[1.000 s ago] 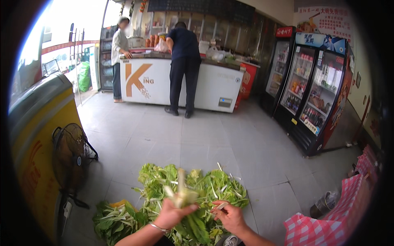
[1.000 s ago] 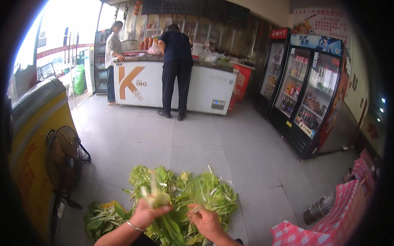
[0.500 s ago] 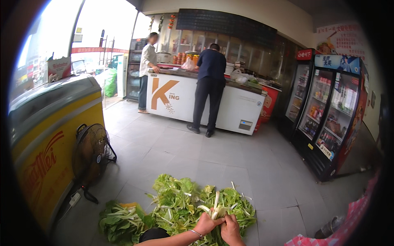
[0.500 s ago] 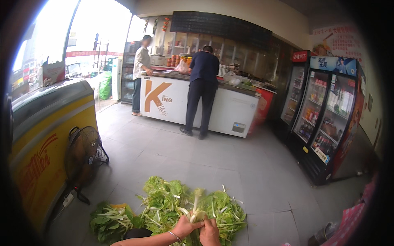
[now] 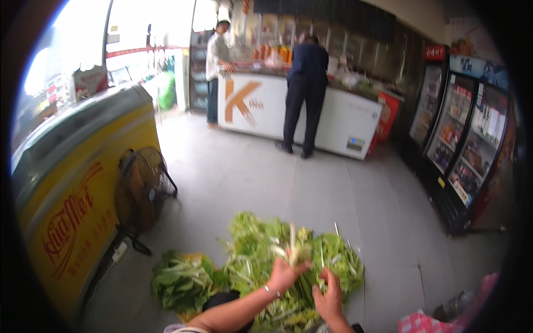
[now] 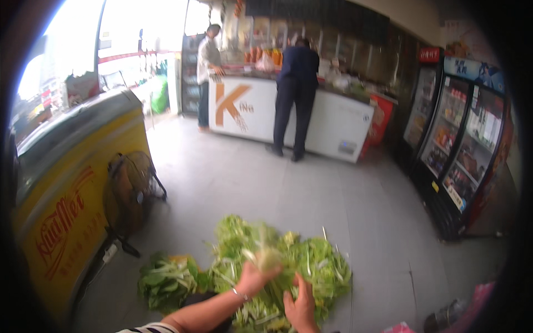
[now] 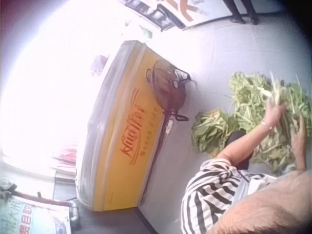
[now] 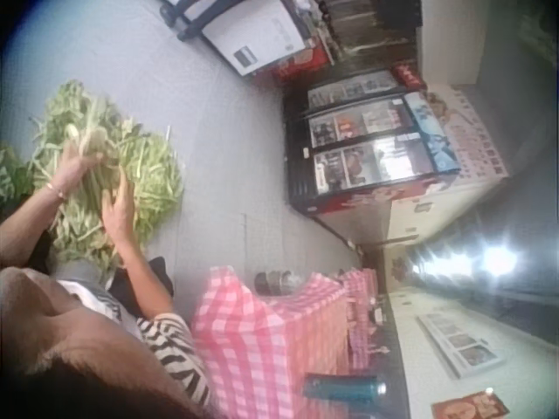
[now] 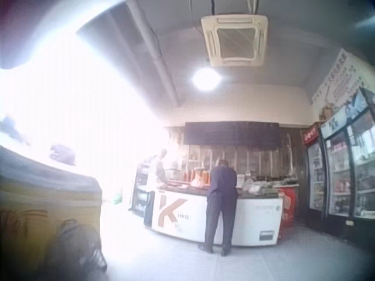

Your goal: The person sits on the floor and sorts through a large pile of leafy green vegetables, separating leaves and stems by hand. The person occasionally pauses to adjust their position or scratch their arm. The sorted vegetables are placed into a pile on the floor.

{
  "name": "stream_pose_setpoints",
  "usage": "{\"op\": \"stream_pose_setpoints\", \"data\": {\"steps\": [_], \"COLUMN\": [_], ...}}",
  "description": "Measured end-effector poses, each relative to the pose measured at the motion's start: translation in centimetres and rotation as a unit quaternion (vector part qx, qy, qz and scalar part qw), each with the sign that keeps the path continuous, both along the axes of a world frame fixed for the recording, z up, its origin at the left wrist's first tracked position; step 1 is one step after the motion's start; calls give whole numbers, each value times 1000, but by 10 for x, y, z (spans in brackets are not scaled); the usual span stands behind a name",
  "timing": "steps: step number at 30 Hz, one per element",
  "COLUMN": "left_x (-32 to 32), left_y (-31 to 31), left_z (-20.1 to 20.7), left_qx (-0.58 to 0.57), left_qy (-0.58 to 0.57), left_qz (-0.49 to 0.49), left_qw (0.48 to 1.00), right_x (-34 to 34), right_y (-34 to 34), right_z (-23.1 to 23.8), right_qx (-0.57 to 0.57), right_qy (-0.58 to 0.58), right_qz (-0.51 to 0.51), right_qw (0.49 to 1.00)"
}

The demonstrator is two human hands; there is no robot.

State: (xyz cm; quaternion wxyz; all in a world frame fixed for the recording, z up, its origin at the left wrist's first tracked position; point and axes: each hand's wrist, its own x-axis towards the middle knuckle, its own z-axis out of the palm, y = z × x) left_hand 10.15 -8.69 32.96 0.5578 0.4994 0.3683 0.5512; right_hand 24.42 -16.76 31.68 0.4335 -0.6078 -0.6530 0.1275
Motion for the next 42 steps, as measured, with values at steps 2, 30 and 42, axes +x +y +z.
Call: {"op": "stream_pose_setpoints", "data": {"steps": [2,30,42], "left_x": [-8,9,18], "left_y": [11,-12,-21], "left_z": [5,-45,-58], "left_qx": [-44,231,232], "left_qy": [-48,434,481], "left_qz": [22,-204,-227], "left_qw": [998,847,815], "right_x": [7,40,28], "right_y": [2,-2,-2], "right_z": [1,11,15], "right_qx": [-18,-88,-24], "right_qy": [53,290,-194], "right_qz": [3,57,30], "right_qw": [998,951,980]}}
